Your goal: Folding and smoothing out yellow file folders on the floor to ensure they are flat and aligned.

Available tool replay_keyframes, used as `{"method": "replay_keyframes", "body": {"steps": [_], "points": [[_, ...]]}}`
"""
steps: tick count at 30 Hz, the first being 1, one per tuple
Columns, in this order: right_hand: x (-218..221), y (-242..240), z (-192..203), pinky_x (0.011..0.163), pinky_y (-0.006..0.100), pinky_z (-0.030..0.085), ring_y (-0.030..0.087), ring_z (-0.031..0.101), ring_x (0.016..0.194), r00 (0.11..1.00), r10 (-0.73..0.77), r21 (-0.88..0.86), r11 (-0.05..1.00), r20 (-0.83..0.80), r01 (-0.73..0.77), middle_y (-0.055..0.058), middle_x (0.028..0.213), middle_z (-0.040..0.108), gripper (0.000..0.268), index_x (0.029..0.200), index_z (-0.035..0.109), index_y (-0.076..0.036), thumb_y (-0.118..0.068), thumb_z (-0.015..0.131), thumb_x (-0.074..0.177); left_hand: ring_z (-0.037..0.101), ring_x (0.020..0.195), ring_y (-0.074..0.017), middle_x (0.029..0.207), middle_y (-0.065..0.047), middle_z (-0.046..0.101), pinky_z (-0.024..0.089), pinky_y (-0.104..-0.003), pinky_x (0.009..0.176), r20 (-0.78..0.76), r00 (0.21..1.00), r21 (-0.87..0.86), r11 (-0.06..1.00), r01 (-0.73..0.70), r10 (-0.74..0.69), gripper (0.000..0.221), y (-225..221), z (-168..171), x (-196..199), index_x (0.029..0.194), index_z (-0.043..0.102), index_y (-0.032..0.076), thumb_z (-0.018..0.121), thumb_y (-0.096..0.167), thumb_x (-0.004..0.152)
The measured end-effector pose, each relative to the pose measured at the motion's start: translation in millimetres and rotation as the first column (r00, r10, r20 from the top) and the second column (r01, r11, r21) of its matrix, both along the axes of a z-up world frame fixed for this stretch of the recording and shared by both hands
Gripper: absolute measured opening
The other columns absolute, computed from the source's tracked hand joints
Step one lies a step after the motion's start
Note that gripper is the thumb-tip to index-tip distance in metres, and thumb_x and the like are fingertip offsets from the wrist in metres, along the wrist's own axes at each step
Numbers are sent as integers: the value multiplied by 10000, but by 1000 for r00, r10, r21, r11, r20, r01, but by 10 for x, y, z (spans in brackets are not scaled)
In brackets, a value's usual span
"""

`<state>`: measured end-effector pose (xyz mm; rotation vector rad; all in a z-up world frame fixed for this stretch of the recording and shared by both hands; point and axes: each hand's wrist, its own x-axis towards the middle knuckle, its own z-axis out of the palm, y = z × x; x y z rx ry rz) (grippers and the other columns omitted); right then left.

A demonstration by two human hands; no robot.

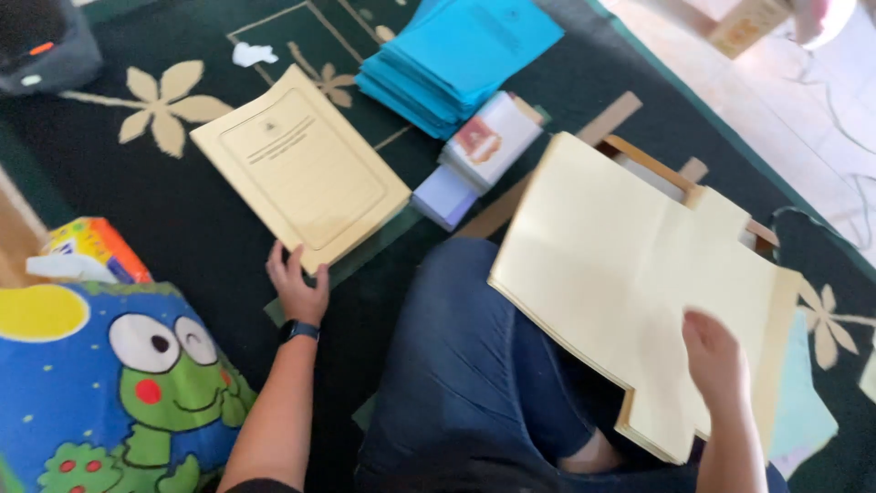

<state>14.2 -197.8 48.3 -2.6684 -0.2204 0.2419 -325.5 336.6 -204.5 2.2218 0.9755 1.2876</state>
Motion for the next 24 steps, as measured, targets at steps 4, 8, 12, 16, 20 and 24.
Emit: {"method": "replay_keyframes", "body": {"steps": [4, 8, 12, 16, 20, 24], "points": [[-666, -744, -266, 1009, 447, 489, 280, 651, 1213, 986, -164, 102, 981, -34, 166, 114, 1331, 700, 373, 1369, 690, -96, -193, 599, 1020, 383, 1420, -517, 1548, -298, 384, 337, -627, 1177, 116, 975, 62, 978, -198, 190, 432, -527, 884, 441, 1427, 500, -63, 526, 186, 1075], [-1018, -895, -571, 1155, 464, 378, 298, 477, 1404, 980, 127, 104, 984, 151, -144, 139, 1511, 540, 545, 1354, 646, -66, -357, 680, 895, 613, 1128, -322, 1157, -144, 646, 515, -407, 998, 377, 883, -42, 948, 317, -279, 327, -1341, 2264, 1159, 1145, 666, 42, 501, -112, 908], [-978, -915, -756, 1241, 501, 248, 334, 349, 1539, 885, 360, -92, 933, 295, -349, 167, 1632, 432, 943, 1488, 533, -135, -573, 773, 689, 698, 954, -300, 1029, -138, 714, 565, -436, 895, 148, 446, 193, 468, 862, -883, 247, -2503, 2963, 1970, 1164, 646, 11, 476, 161, 1066], [-1037, -963, -711, 1240, 515, 225, 339, 296, 1562, 882, 396, -120, 918, 255, -377, 160, 1664, 377, 1030, 1519, 488, -121, -643, 756, 673, 730, 1059, -241, 1172, -137, 744, 604, -365, 953, -130, 102, -27, 106, 994, -986, 318, -3498, 2282, 2826, 1252, 657, 22, 591, 223, 1013], [-1108, -1043, -696, 1215, 548, 272, 376, 347, 1531, 843, 427, -45, 898, 327, -438, 184, 1634, 413, 959, 1500, 504, -78, -541, 788, 710, 555, 1194, -335, 1299, -142, 599, 449, -471, 1010, -519, 107, 58, 91, 994, -848, 580, -3889, 1580, 3016, 1250, 676, 151, 673, 568, 847], [-1175, -1042, -585, 1204, 499, 355, 354, 453, 1475, 838, 398, 71, 888, 373, -453, 200, 1531, 532, 794, 1414, 595, -31, -391, 830, 747, 180, 1550, -393, 1667, -164, 260, 135, -589, 1243, -709, -111, -276, 129, 953, -697, 982, -3849, 1831, 2786, 1533, 467, 248, 679, 813, 759]]}}
